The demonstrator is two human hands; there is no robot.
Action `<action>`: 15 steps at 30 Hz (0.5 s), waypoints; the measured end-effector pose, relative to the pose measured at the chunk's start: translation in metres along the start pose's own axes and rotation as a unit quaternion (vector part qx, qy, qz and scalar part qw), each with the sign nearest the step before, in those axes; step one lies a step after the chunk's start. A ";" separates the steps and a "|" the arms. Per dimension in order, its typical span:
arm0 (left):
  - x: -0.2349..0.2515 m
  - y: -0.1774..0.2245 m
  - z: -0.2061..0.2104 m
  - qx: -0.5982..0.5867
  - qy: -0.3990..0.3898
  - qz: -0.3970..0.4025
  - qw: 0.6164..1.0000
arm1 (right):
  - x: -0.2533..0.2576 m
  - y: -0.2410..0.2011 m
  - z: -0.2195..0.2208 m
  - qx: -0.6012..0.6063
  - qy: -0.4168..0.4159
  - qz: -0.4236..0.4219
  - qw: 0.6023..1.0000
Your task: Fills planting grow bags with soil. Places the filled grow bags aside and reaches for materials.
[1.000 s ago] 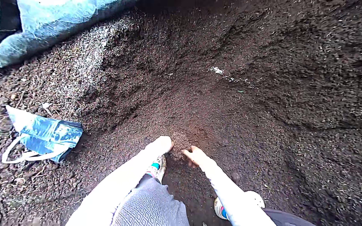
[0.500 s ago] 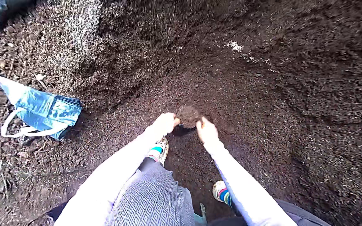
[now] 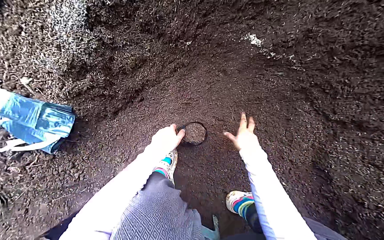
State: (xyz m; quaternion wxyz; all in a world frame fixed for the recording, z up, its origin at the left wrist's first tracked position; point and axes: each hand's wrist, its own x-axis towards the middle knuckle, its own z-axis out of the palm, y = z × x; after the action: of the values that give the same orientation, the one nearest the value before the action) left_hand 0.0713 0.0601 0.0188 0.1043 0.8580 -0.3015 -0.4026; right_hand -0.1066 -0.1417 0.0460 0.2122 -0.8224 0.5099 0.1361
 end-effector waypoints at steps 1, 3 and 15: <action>0.002 0.002 -0.004 0.003 -0.013 -0.015 1.000 | -0.002 -0.004 -0.002 0.001 0.020 -0.035 0.999; 0.007 0.004 -0.004 0.011 -0.049 -0.035 0.998 | -0.007 -0.021 0.008 0.030 0.023 -0.164 0.986; 0.009 -0.002 0.020 -0.018 -0.092 0.037 0.995 | -0.025 -0.086 0.088 -0.059 -0.104 -0.275 0.954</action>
State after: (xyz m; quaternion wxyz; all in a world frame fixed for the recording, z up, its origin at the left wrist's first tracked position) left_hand 0.0618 0.0573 -0.0011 0.1067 0.8034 -0.3340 -0.4813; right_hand -0.0413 -0.0452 -0.0020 0.2443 -0.9233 0.2301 0.1868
